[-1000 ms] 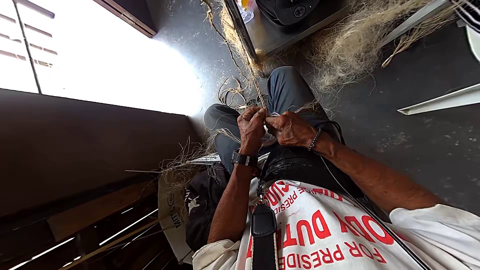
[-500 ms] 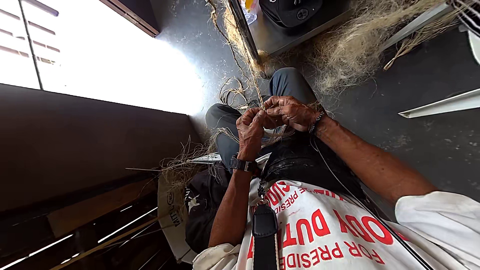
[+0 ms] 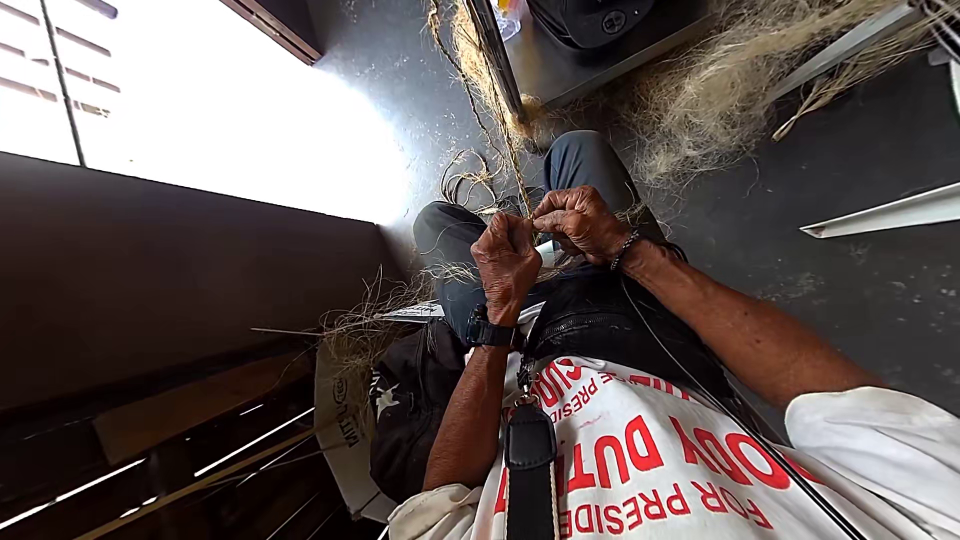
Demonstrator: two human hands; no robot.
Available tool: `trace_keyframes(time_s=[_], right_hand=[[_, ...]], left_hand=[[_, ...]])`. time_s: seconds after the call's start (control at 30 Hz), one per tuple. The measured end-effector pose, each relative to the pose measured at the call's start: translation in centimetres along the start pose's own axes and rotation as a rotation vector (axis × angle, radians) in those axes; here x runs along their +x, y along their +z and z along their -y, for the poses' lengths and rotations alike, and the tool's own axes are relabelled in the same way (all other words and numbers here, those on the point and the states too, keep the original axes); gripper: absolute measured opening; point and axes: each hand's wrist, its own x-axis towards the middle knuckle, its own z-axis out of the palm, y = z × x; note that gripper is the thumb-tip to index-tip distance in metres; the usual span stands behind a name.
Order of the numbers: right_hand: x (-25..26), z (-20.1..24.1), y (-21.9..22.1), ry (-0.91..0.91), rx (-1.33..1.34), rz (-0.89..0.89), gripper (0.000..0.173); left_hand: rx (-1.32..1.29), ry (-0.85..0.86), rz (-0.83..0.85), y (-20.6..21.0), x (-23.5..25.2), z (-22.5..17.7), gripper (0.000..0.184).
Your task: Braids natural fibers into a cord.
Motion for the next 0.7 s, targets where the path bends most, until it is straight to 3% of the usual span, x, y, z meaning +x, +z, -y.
trace_keyframes(time_s=[0.17,0.27,0.37,0.47,0.53,0.7], right_hand=[[0.5,0.0,-0.1,-0.232,-0.453,-0.028,0.009],[0.6,-0.3,0.0,-0.225,-0.504,-0.02,0.01],[0.6,-0.2,0.1,-0.188,-0.469,-0.004,0.009],[0.3,-0.2,0.4,-0.095,-0.322,-0.024,0.008],[-0.1,-0.3,0.5,0.034,-0.09,-0.027,0.006],[-1.0,0.6,0.2,0.191,0.315,0.045,0.012]], left_hand=[[0.181,0.094,-0.106,0.4,0.1,-0.5,0.01],[0.179,0.119,-0.103,0.0,-0.1,-0.7,0.011],[0.053,0.142,0.04,-0.5,-0.5,-0.2,0.011],[0.021,0.121,0.162,-0.6,-0.7,0.4,0.013],[-0.008,0.097,0.198,-0.6,-0.8,0.6,0.015],[-0.317,0.0,0.346,-2.1,-1.4,1.0,0.014]])
